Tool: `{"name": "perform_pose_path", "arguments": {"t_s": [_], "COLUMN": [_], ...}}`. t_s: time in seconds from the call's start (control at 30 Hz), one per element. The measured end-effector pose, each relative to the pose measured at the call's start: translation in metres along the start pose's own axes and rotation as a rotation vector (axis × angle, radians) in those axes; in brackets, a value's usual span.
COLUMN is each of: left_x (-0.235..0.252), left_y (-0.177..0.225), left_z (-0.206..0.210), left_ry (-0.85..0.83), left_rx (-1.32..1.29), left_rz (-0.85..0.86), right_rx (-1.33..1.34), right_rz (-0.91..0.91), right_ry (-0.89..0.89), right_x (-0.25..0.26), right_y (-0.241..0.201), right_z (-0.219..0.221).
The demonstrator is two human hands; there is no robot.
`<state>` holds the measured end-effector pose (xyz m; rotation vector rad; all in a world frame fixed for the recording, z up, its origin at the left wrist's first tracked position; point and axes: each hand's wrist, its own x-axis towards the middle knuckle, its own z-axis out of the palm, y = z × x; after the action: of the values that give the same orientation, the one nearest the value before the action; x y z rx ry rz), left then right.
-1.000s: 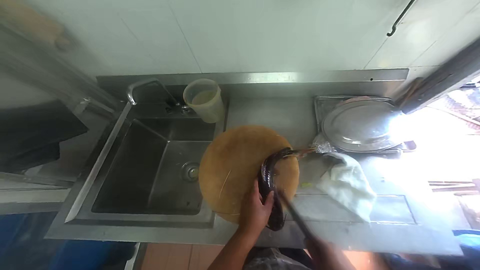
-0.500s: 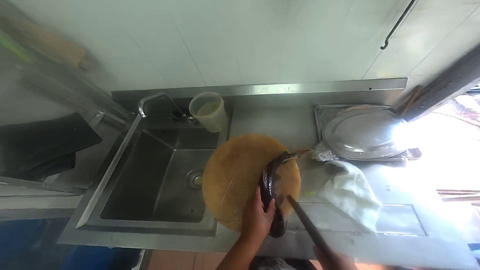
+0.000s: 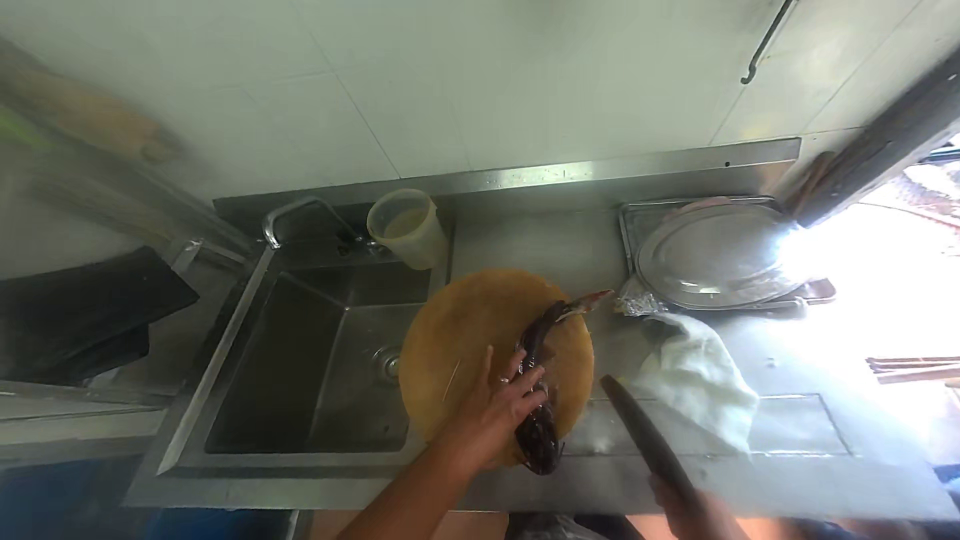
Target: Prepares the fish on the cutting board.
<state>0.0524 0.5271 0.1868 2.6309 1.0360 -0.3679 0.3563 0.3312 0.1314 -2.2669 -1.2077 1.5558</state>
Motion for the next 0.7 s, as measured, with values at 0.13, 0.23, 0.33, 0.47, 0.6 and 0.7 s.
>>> {"name": "perform_pose_path", "arguments": {"t_s": [0.13,0.23,0.33,0.47,0.6,0.7], "left_x": [0.007,0.004,-0.001,-0.008,-0.01,-0.014], "left_y": [-0.015,-0.018,-0.029,-0.047,-0.047,-0.046], "left_z": [-0.008,-0.01,0.002,0.016,0.024,0.03], "left_ry": [-0.003,-0.036,-0.033,0.015,0.077,0.13], "left_rx": [0.123,0.098,-0.04,-0.26,-0.306,-0.312], "left_rz": [0.043,-0.041,-0.168,-0.243,-0.235,-0.226], "right_rx": [0.01,0.04,0.041,-0.202,-0.325,-0.275], "right_rz": [-0.056,-0.112,-0.21,-0.374,-0.619,-0.866], "right_ry": [-0.017,-0.017,-0.015,-0.047,0.023,0.063], "right_x": [-0.004,-0.005,-0.006,-0.007,-0.016,-0.016], "right_y": [0.009,0.011,0.002,-0.029,-0.057,-0.063], "right_z": [0.002,0.01,0.015,0.009,0.001,0.004]}}
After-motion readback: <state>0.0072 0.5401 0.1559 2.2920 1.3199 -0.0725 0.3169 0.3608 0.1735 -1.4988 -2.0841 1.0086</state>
